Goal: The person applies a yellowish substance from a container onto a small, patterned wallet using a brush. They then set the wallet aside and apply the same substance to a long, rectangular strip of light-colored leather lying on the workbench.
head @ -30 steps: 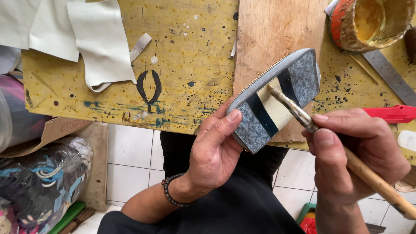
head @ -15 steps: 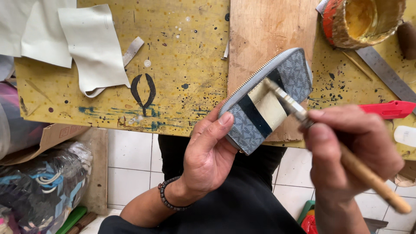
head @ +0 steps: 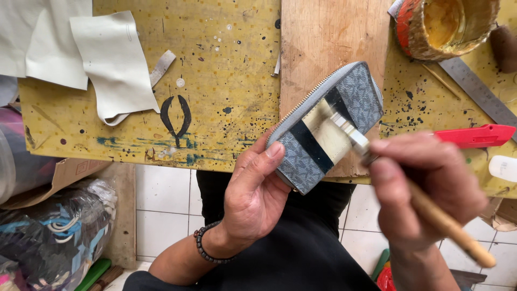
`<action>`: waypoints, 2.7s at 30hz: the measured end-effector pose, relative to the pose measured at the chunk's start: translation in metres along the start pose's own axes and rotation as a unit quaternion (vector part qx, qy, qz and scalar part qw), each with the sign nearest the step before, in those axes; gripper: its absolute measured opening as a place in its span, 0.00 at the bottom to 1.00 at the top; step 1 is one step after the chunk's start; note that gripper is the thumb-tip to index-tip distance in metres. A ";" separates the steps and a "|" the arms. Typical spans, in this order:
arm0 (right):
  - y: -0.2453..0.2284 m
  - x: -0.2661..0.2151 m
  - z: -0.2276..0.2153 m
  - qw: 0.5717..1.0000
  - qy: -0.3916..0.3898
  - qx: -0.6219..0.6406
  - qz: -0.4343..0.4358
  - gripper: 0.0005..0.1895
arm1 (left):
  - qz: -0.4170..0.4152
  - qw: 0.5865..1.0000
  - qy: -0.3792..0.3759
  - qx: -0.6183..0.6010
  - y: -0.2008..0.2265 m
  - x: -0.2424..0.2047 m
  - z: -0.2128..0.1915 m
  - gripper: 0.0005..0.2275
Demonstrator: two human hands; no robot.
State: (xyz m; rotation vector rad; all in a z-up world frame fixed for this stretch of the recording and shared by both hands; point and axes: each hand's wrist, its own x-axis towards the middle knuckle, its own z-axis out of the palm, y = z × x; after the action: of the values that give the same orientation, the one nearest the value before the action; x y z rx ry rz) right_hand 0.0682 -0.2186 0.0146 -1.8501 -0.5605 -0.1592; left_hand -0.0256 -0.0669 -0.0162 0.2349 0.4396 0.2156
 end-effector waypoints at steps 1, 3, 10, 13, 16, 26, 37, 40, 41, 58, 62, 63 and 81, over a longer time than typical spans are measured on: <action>-0.005 -0.001 0.000 0.999 -0.046 0.007 0.001 0.08 | 0.001 1.000 0.012 0.006 0.000 0.001 -0.001 0.14; -0.004 -0.003 -0.003 0.996 -0.092 0.013 0.003 0.09 | 0.000 1.000 0.024 0.013 0.002 0.001 -0.001 0.11; 0.009 -0.002 -0.004 1.000 -0.009 0.009 0.003 0.09 | 0.004 1.000 0.020 -0.009 0.010 0.004 0.006 0.15; 0.001 0.000 -0.002 1.000 -0.022 0.006 0.012 0.08 | 0.008 1.000 0.021 -0.006 0.008 0.004 0.005 0.14; 0.002 0.005 0.003 1.000 0.005 0.007 0.021 0.08 | 0.009 1.000 0.020 0.001 0.006 0.001 0.003 0.13; 0.004 0.004 0.002 1.000 -0.023 0.014 -0.006 0.09 | -0.001 1.000 0.014 0.024 0.009 0.003 0.004 0.13; -0.015 0.010 -0.012 0.995 -0.078 0.046 0.051 0.08 | -0.018 1.000 0.006 -0.025 0.030 0.016 0.013 0.11; 0.011 0.005 -0.033 0.986 -0.045 0.126 0.101 0.11 | -0.052 0.998 0.015 -0.013 0.042 0.029 0.016 0.10; 0.026 0.003 -0.041 0.976 -0.021 0.191 0.098 0.14 | -0.071 0.997 0.028 0.006 0.047 0.033 0.017 0.10; 0.143 0.117 -0.098 0.979 -0.116 -0.160 0.049 0.02 | -0.203 0.921 -0.200 0.264 0.094 0.148 0.005 0.28; 0.134 0.124 -0.105 0.969 -0.055 0.049 0.238 0.06 | -0.202 0.951 -0.176 0.154 0.087 0.149 -0.001 0.30; 0.173 0.119 -0.128 0.969 -0.056 0.050 0.234 0.06 | -0.198 0.951 -0.178 0.155 0.086 0.150 -0.002 0.30; 0.100 0.116 -0.101 0.884 0.004 0.361 0.296 0.09 | -0.119 0.936 -0.212 0.256 0.055 0.152 -0.009 0.38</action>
State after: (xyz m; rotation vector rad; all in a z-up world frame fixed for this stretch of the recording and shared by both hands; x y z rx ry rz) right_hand 0.2314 -0.3023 0.0079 -1.2028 -0.0004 0.4082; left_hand 0.0960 0.0256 -0.0695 0.7196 0.0811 -0.1955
